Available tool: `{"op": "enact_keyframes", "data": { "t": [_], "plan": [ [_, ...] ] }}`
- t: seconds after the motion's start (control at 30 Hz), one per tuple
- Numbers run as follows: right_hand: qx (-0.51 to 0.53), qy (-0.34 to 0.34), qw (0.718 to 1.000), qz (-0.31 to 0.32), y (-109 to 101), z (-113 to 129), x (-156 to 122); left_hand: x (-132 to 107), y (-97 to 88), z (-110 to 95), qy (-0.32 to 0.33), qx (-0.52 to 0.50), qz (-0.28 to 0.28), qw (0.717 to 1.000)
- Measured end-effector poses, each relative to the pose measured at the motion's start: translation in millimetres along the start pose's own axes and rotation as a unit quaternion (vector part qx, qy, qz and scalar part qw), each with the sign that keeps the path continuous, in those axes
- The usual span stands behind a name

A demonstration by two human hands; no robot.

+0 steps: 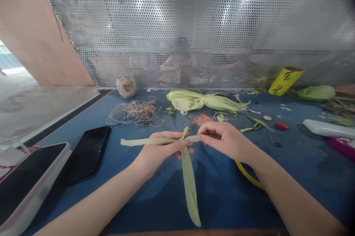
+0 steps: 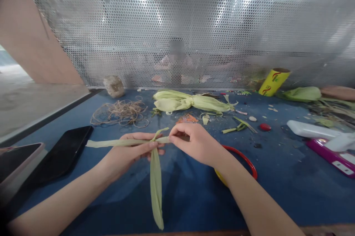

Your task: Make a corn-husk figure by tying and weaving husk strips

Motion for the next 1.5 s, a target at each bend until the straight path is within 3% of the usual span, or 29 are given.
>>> {"op": "enact_keyframes", "data": {
  "t": [0.1,0.2,0.27,0.37,0.47,0.57,0.7,0.87,1.0,1.1,1.23,1.3,1.4,1.5],
  "plan": [
    [-0.147,-0.05,0.977,-0.144,-3.6,-0.1,0.6,-1.2,0.2,-2.5,0.033,-0.022,-0.004,0.999],
    [-0.247,-0.104,0.911,-0.313,-6.8,10.4,-9.0,-2.6,1.3,-5.5,0.096,-0.036,0.002,0.995],
    [-0.241,-0.151,0.893,-0.35,-3.4,20.9,-16.9,-3.4,2.8,-5.5,0.142,-0.036,0.023,0.989],
    [-0.191,-0.18,0.932,-0.252,12.2,32.5,-20.2,-4.7,5.3,-4.2,0.219,-0.024,0.088,0.971],
    [-0.139,-0.138,0.971,-0.139,29.2,34.3,-16.4,-7.0,6.6,-3.6,0.277,0.052,0.166,0.945],
    [-0.119,-0.131,0.976,-0.123,34.9,32.7,-12.0,-8.8,4.6,-4.9,0.291,0.149,0.184,0.927],
    [-0.152,-0.127,0.967,-0.158,31.6,28.9,-10.3,-12.2,4.5,-5.4,0.279,0.234,0.156,0.918],
    [-0.295,-0.15,0.909,-0.254,26.5,32.6,-14.0,-14.4,5.3,0.1,0.243,0.24,0.129,0.931],
    [-0.363,-0.153,0.879,-0.27,25.9,30.8,-13.0,-10.0,0.8,-3.8,0.202,0.283,0.046,0.937],
    [-0.358,-0.15,0.887,-0.25,27.1,26.4,-10.1,-7.1,1.5,-8.7,0.192,0.399,0.004,0.897],
    [-0.275,-0.156,0.921,-0.226,27.3,23.6,-4.9,-5.5,-1.3,-15.2,0.206,0.565,-0.105,0.792],
    [-0.228,-0.153,0.937,-0.216,25.7,23.7,-1.6,-4.7,-2.8,-17.8,0.205,0.607,-0.133,0.756],
    [-0.188,-0.148,0.95,-0.2,23.3,25.7,1.7,-2.3,-2.5,-19.3,0.199,0.612,-0.093,0.76],
    [-0.132,-0.136,0.964,-0.187,21.8,27.3,1.1,-0.4,-4.2,-19.8,0.185,0.544,-0.066,0.816]
  ]
}}
Point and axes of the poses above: each hand's wrist, its own x-axis towards the middle knuckle, its own y-axis out of the palm, z = x × y, the point moved 4 cm from there along x, towards the middle knuckle, and after that the axes turned 1 degree about -z, right-handed, at the moved point
